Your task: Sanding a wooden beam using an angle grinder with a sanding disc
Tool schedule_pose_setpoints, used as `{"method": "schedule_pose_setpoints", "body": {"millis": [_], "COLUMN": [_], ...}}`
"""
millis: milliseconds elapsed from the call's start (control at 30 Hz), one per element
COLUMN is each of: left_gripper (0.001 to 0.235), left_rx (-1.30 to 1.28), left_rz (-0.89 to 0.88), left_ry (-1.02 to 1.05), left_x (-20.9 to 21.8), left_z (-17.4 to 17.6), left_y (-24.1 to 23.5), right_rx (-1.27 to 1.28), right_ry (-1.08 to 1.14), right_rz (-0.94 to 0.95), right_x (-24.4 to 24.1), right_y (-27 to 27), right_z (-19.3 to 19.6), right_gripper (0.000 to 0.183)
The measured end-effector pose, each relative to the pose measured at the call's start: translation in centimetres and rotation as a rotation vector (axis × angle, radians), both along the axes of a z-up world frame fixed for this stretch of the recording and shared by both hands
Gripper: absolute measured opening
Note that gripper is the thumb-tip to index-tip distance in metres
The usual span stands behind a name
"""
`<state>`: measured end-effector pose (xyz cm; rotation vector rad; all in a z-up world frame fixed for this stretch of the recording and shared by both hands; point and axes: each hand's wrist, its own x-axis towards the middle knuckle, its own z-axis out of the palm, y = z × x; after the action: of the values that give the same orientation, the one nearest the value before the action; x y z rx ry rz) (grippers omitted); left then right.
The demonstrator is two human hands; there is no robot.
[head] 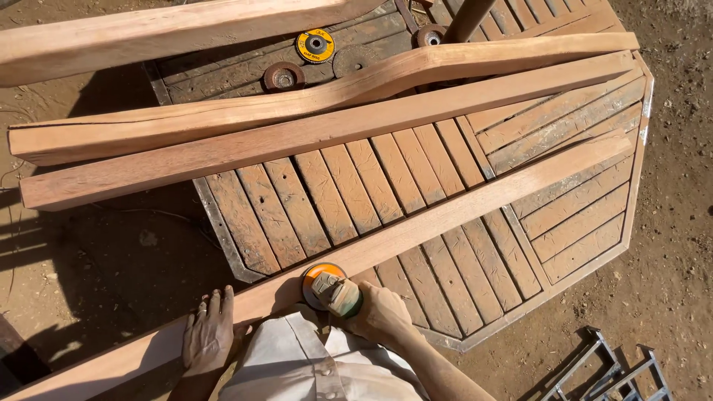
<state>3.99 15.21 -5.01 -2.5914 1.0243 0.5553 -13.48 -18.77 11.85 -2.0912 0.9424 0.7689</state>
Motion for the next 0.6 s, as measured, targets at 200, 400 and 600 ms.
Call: {"method": "schedule_pose_setpoints", "body": {"millis": [200, 400, 600], "left_gripper": [0.107, 0.11, 0.107], "left_rx": [-0.091, -0.153, -0.139], "left_rz": [0.049, 0.023, -0.089], "left_ry": [0.023, 0.039, 0.005], "left_x": [-0.7, -0.7, 0.1], "left_z": [2.2, 1.9, 0.7], "left_y": [-1.2, -0.3, 0.2], "right_rx": [-0.135, -0.139, -0.076], "right_ry": [0.084, -0.074, 0.102], "right_rz": [-0.46, -0.965, -0.575], "right_x": [-0.5, -1.9, 0.2], "right_y": [-9.6, -14.9, -1.1], "right_z": [1.8, 1.9, 2.9], "right_gripper": [0.037, 0.021, 0.04]}}
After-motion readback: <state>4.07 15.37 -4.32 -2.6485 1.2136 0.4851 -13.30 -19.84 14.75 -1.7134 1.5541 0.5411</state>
